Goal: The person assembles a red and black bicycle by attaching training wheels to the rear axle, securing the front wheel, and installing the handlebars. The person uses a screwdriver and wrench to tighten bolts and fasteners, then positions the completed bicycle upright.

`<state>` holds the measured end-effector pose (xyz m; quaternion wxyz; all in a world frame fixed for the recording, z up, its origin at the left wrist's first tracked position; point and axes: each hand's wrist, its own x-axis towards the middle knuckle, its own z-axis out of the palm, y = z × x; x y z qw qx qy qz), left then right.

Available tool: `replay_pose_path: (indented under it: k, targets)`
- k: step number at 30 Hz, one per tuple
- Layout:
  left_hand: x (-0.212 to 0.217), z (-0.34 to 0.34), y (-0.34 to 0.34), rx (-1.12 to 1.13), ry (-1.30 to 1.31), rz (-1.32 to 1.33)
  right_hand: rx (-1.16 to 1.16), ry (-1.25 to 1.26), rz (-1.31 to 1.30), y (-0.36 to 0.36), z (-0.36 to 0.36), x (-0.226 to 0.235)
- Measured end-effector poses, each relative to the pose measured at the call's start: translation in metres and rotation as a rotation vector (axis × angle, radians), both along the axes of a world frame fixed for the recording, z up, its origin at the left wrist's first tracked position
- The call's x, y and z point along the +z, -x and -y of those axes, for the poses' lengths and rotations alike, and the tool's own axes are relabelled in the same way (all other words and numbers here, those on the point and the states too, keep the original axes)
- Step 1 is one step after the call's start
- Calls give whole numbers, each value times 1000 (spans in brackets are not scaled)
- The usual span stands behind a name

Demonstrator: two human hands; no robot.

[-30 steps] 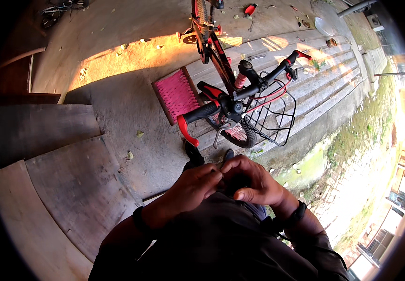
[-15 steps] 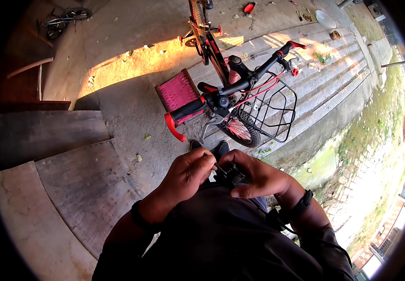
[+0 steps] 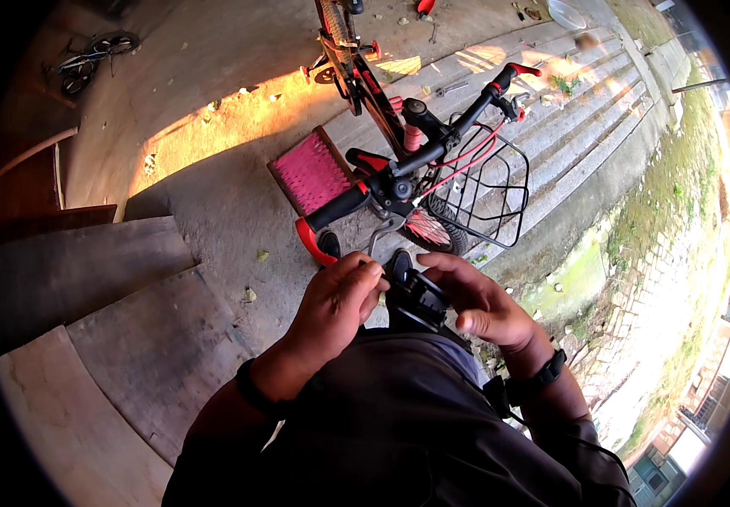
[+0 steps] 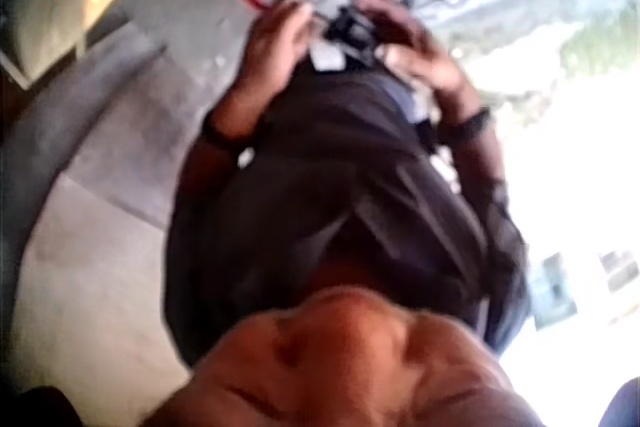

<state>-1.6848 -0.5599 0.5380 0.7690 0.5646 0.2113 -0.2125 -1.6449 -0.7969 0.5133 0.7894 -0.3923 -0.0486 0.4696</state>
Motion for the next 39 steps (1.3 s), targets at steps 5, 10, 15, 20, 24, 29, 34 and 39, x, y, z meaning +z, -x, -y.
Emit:
replay_pose_path:
  k: [5,10,15,20,24,29,34,39]
  targets:
    - [-6,-12,-5,26,136,-95,-119,466,551,11,-24,5]
    - [-16,-28,-4,-104,124,9,-325,674,679,3,-38,11]
    - [-33,-58,14,-93,117,68,-139,1121,1182,-36,-42,27]
    - [-43,-80,27,18,132,-25,10,1248,1383,-62,-59,43]
    - [-50,-92,30,62,159,-66,86,1276,1425,-77,-73,47]
    - [-54,-100,31,85,180,-75,151,1258,1489,-85,-82,42]
    - [-59,-106,31,94,192,-60,184,1246,1550,-90,-90,42]
    - [-64,-110,32,99,196,-49,271,1260,1533,-93,-95,49]
